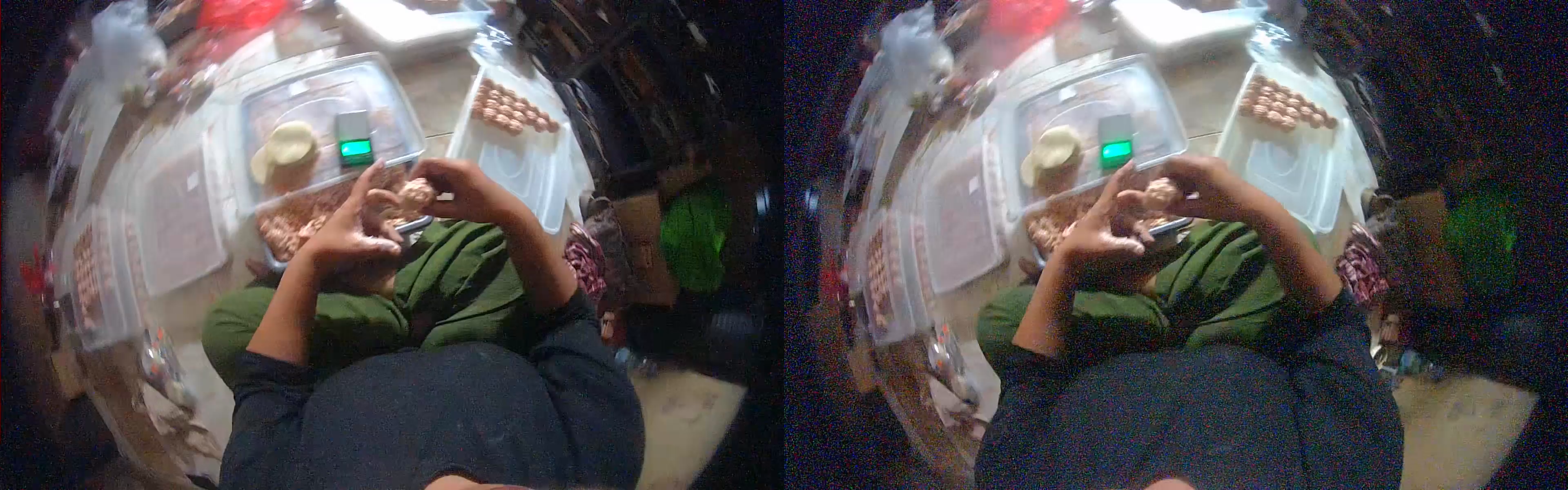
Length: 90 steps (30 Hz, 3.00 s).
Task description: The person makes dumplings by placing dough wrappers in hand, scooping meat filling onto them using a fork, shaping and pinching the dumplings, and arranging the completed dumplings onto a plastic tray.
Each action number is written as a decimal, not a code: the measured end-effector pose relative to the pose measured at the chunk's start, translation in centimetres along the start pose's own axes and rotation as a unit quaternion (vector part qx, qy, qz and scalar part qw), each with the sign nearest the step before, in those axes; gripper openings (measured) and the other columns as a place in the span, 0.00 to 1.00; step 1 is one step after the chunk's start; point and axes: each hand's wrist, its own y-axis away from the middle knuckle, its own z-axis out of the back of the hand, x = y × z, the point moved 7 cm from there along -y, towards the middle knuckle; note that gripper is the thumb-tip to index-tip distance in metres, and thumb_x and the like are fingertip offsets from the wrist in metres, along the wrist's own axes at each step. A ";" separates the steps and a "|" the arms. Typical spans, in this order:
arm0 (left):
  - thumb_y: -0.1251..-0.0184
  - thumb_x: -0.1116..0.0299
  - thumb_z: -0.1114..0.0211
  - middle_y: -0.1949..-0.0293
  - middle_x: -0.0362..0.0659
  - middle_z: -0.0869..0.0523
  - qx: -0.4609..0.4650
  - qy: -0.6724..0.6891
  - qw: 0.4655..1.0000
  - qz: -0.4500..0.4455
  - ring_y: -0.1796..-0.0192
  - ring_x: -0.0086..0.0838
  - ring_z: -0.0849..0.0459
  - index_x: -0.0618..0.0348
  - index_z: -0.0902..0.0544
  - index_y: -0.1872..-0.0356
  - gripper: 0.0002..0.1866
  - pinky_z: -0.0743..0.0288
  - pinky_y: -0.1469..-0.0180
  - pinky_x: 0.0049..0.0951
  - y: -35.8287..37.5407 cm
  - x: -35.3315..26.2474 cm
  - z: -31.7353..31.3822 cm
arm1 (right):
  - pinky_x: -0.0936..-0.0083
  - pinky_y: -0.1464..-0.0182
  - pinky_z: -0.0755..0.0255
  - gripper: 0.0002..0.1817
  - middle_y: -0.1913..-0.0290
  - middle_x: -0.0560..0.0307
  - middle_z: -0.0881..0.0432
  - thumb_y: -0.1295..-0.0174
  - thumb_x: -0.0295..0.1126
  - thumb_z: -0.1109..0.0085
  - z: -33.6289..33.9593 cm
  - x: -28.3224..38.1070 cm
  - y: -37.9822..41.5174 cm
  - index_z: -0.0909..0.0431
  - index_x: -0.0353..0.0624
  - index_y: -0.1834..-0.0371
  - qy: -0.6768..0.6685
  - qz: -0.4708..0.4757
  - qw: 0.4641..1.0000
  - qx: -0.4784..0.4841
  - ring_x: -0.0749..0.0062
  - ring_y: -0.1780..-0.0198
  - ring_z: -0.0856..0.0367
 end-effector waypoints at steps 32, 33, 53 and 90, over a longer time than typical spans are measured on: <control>0.55 0.73 0.25 0.62 0.47 0.17 -0.378 -0.399 0.789 -0.273 0.58 0.30 0.17 0.56 0.35 0.37 0.40 0.24 0.52 0.29 4.6 -6.6 8.5 | 0.77 0.62 0.25 0.12 0.67 0.55 0.19 0.46 0.20 0.41 -0.2 -0.7 -5.0 0.19 0.40 0.57 -0.052 0.092 0.981 -0.162 0.72 0.66 0.20; 0.56 0.73 0.25 0.62 0.46 0.17 -0.375 -0.459 0.763 -0.258 0.58 0.30 0.17 0.57 0.30 0.39 0.37 0.24 0.52 0.28 4.4 -6.5 8.3 | 0.78 0.62 0.25 0.12 0.67 0.56 0.18 0.45 0.19 0.41 -0.6 0.6 -5.1 0.19 0.40 0.57 -0.013 0.133 0.975 -0.175 0.74 0.65 0.20; 0.52 0.68 0.27 0.67 0.44 0.20 -0.367 -0.438 0.772 -0.279 0.64 0.27 0.21 0.59 0.27 0.59 0.20 0.27 0.64 0.27 4.5 -5.3 8.9 | 0.74 0.65 0.24 0.11 0.66 0.55 0.18 0.48 0.23 0.40 -4.4 3.9 -5.9 0.19 0.47 0.61 0.116 0.172 0.963 -0.169 0.64 0.66 0.18; 0.51 0.72 0.28 0.64 0.42 0.21 -0.365 -0.389 0.800 -0.275 0.62 0.23 0.23 0.60 0.35 0.45 0.31 0.26 0.61 0.24 3.9 -5.2 9.3 | 0.72 0.64 0.25 0.11 0.66 0.51 0.19 0.47 0.22 0.43 -4.1 2.7 -6.5 0.19 0.45 0.61 0.105 0.146 0.957 -0.226 0.61 0.66 0.18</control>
